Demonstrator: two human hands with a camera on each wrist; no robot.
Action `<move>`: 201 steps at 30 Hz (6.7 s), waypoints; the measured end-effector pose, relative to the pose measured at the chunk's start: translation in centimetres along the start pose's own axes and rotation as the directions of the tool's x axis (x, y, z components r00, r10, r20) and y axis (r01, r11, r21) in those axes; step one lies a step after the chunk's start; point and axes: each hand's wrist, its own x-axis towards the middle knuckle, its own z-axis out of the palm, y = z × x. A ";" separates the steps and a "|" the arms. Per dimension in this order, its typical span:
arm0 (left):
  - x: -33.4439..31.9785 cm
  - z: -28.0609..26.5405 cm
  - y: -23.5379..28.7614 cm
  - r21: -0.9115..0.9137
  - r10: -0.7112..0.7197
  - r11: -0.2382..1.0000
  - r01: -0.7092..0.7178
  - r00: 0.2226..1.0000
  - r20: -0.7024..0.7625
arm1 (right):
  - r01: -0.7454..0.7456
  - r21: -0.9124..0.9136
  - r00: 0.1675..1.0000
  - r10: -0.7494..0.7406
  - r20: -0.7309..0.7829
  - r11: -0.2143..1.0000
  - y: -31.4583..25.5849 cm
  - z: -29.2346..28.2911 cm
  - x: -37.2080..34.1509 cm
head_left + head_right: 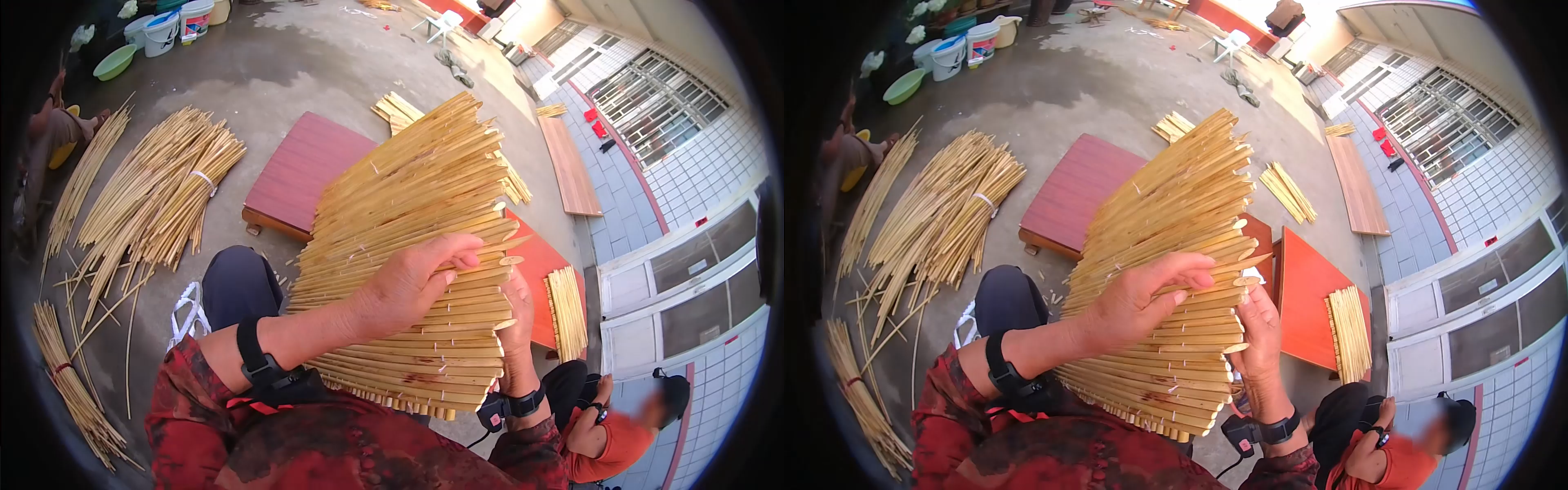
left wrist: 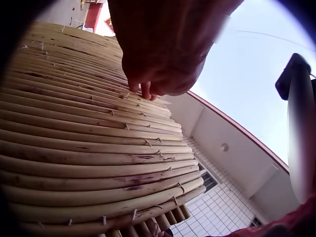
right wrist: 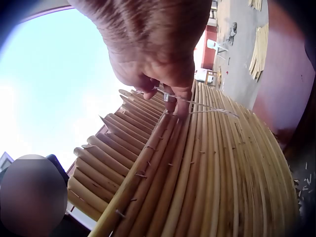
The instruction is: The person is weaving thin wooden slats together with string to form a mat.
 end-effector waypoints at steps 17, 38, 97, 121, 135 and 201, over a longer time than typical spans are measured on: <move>-5.8 0.7 -0.5 0.064 0.167 0.986 -0.154 0.920 -0.354 | 0.045 0.072 0.988 -0.055 0.142 0.996 2.4 6.8 -0.5; -8.0 -4.7 -2.3 -0.087 0.020 0.993 -0.074 0.862 -0.507 | 0.255 -0.133 0.863 -0.163 0.479 0.958 6.5 9.5 5.7; -17.2 -4.1 10.1 0.185 -0.495 0.145 0.972 0.233 -0.837 | 0.310 -0.192 0.427 0.044 0.903 0.931 15.9 14.3 3.6; -17.7 -4.6 9.3 0.205 -0.501 0.250 0.946 0.307 -0.809 | 0.330 -0.229 0.271 0.140 0.952 0.916 15.3 14.6 4.5; -17.4 -4.9 9.2 0.216 -0.509 0.242 0.946 0.314 -0.802 | 0.446 -0.280 0.188 0.217 0.958 0.850 13.7 15.7 5.3; -16.0 -5.1 9.6 0.137 -0.601 0.237 0.962 0.256 -0.758 | 0.840 -0.149 0.109 0.108 0.988 0.522 10.1 16.3 5.9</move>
